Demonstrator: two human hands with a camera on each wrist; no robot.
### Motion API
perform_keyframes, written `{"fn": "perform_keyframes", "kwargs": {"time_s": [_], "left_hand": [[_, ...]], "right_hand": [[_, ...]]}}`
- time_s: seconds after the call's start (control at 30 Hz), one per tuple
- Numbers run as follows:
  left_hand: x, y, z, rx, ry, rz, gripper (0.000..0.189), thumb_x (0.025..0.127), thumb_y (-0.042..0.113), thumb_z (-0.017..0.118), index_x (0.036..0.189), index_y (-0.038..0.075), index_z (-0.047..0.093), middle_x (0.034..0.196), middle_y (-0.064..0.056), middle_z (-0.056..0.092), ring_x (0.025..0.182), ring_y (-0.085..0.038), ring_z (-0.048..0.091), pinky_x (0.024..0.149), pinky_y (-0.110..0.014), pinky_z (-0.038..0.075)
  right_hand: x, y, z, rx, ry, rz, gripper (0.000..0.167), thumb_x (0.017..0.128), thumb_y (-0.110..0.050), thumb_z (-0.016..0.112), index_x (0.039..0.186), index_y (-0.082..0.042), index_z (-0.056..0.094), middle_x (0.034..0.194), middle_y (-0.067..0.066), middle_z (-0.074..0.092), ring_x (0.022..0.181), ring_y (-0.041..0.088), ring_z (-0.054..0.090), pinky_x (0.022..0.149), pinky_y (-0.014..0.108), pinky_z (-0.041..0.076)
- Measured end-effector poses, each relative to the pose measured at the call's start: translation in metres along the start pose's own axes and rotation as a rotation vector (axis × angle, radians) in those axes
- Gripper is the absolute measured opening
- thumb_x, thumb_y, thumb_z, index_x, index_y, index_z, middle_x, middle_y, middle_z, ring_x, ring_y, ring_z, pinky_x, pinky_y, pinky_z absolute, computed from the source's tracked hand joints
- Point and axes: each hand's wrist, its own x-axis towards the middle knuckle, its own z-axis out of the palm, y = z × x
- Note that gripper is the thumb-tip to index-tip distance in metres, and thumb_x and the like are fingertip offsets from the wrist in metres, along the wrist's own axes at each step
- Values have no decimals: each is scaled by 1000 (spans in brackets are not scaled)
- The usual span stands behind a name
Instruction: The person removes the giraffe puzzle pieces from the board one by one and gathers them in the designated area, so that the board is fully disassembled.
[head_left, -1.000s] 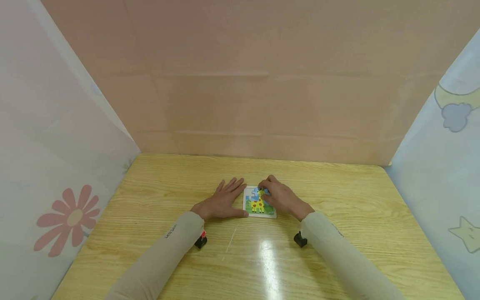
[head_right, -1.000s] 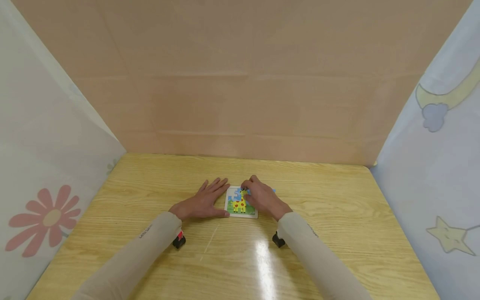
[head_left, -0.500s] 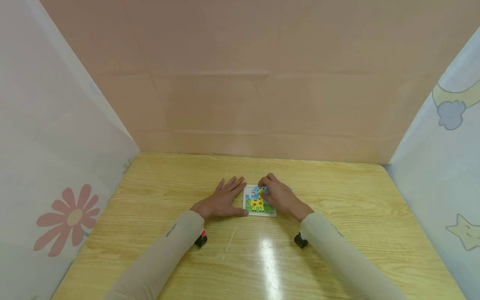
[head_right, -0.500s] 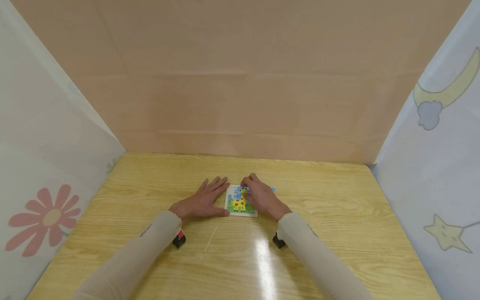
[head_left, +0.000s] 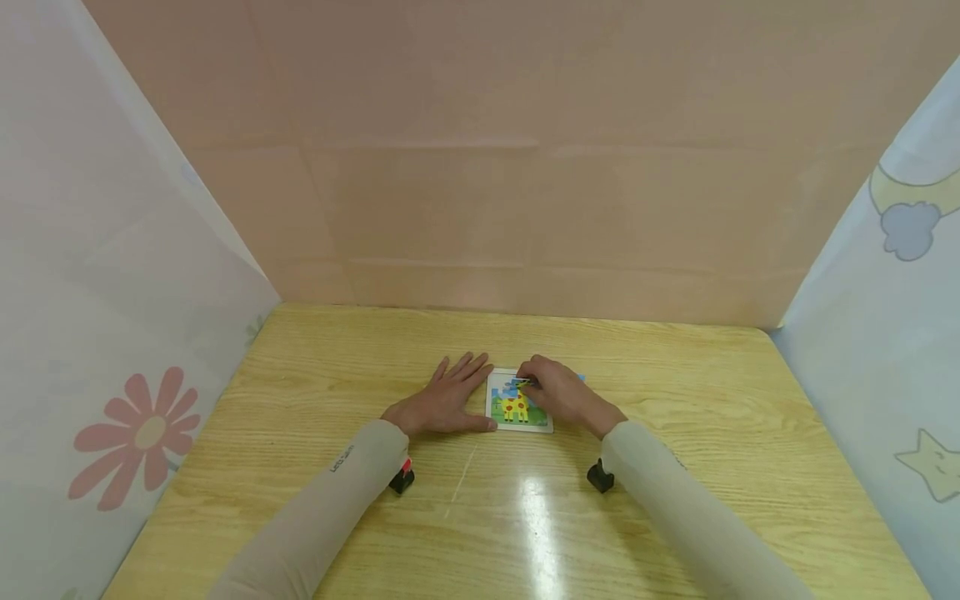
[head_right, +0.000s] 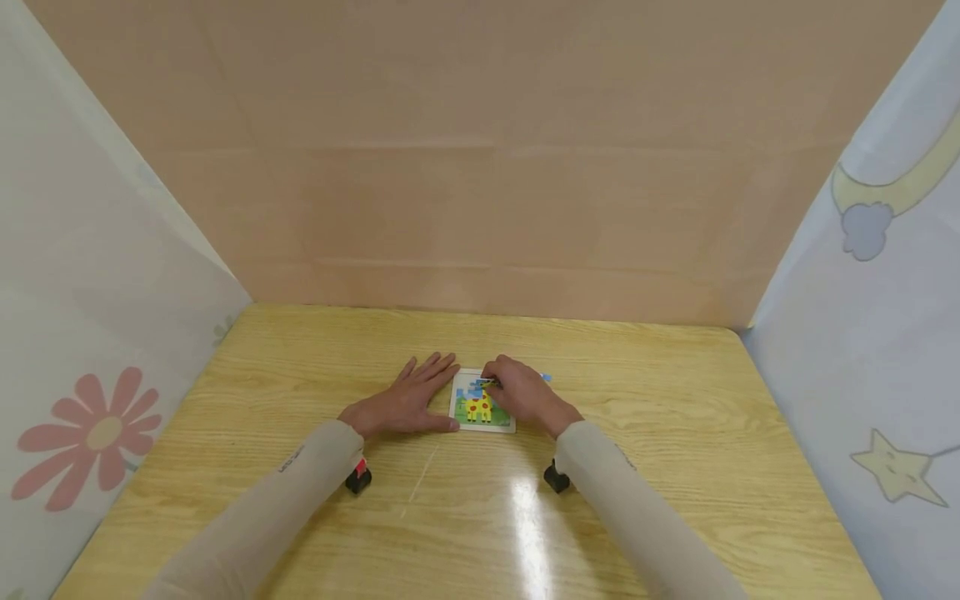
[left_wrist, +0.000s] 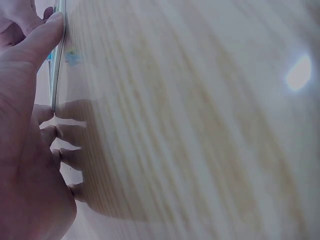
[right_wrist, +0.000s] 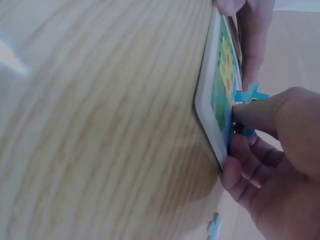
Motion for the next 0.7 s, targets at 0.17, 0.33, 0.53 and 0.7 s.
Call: {"fn": "perform_keyframes", "kwargs": {"time_s": [0.17,0.33,0.53,0.7], "left_hand": [[-1,0,-1,-2,1,4,103,98,68,63,173,17,16,183,0,1,171,-28,-4,137,-61,-4],[-1,-2,-1,-9,-3,6,104,97,68,64,173,17,15,183,0,0,171,-27,-5,137,-61,-6],[0,-3,2,-7,-14,-7,104,97,68,64,174,19,14,183,1,-1,171,-26,-7,137,-60,-7],[0,-2,2,-12,-4,-3,104,97,67,66,173,19,16,183,0,2,171,-26,-5,137,-61,-6]], "right_hand": [[1,-1,-3,6,-26,-16,22,106,-13,64,124,-4,74,107,4,69,92,14,62,88,39,58],[1,-2,-5,33,-53,-14,24,109,-11,58,126,-2,72,107,6,67,88,15,57,84,36,54],[-1,0,-14,74,-58,-1,27,110,-11,55,131,-1,70,117,10,71,96,17,63,87,38,57],[-5,7,-25,78,-33,18,26,109,-10,57,131,-2,69,117,12,74,95,18,66,83,37,58]]}}
